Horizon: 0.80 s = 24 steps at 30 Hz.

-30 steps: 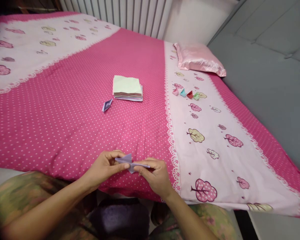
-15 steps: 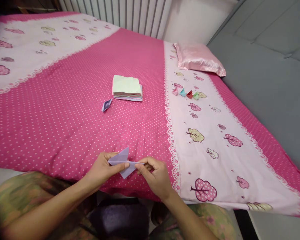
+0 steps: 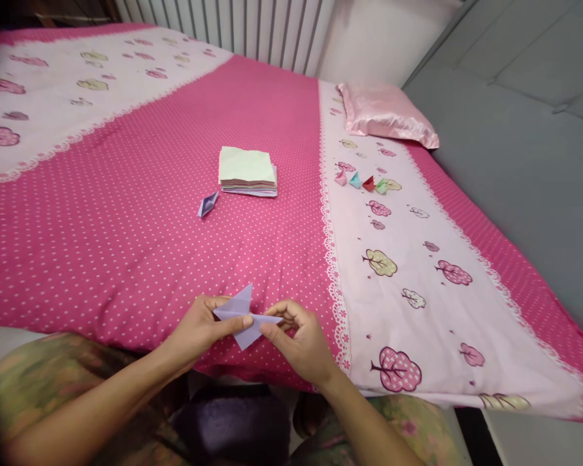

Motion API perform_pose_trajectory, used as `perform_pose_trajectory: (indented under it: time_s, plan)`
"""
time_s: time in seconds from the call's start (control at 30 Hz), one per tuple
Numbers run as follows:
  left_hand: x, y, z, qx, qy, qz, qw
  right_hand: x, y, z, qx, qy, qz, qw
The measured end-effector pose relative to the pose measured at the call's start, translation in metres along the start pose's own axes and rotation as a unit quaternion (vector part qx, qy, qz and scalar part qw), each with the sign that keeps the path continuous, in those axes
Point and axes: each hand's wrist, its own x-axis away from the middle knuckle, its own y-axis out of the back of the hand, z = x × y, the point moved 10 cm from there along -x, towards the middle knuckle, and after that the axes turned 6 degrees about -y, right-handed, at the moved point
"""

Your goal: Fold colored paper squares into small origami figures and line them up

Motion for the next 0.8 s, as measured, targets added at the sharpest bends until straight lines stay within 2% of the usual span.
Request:
perform_pose_trajectory:
  time_s: [0.17,0.37,0.47,0.6,0.8]
  plan:
    - [-0.001,-0.004,0.000,-0.026,-0.010,0.019,0.999,-0.002,-0.006,-0.012,-0.051,-0.051,0.003,0.997]
    - [-0.004,-0.003,-0.007,0.085,-0.031,-0.006,0.996,-0.004,-0.005,-0.026,-0.098,-0.119,0.007,0.988]
    - [-0.005,-0.003,-0.009,0.107,-0.049,-0.003,0.993,-0.004,-0.003,-0.031,-0.121,-0.139,0.010,0.983]
    - [-0.005,0.000,-0.010,0.098,-0.060,-0.006,0.993,-0.004,0.000,-0.033,-0.143,-0.148,0.003,0.979]
    - [-0.004,0.001,-0.018,0.024,-0.080,0.004,0.996,-0.004,0.004,-0.033,-0.158,-0.146,-0.012,0.976]
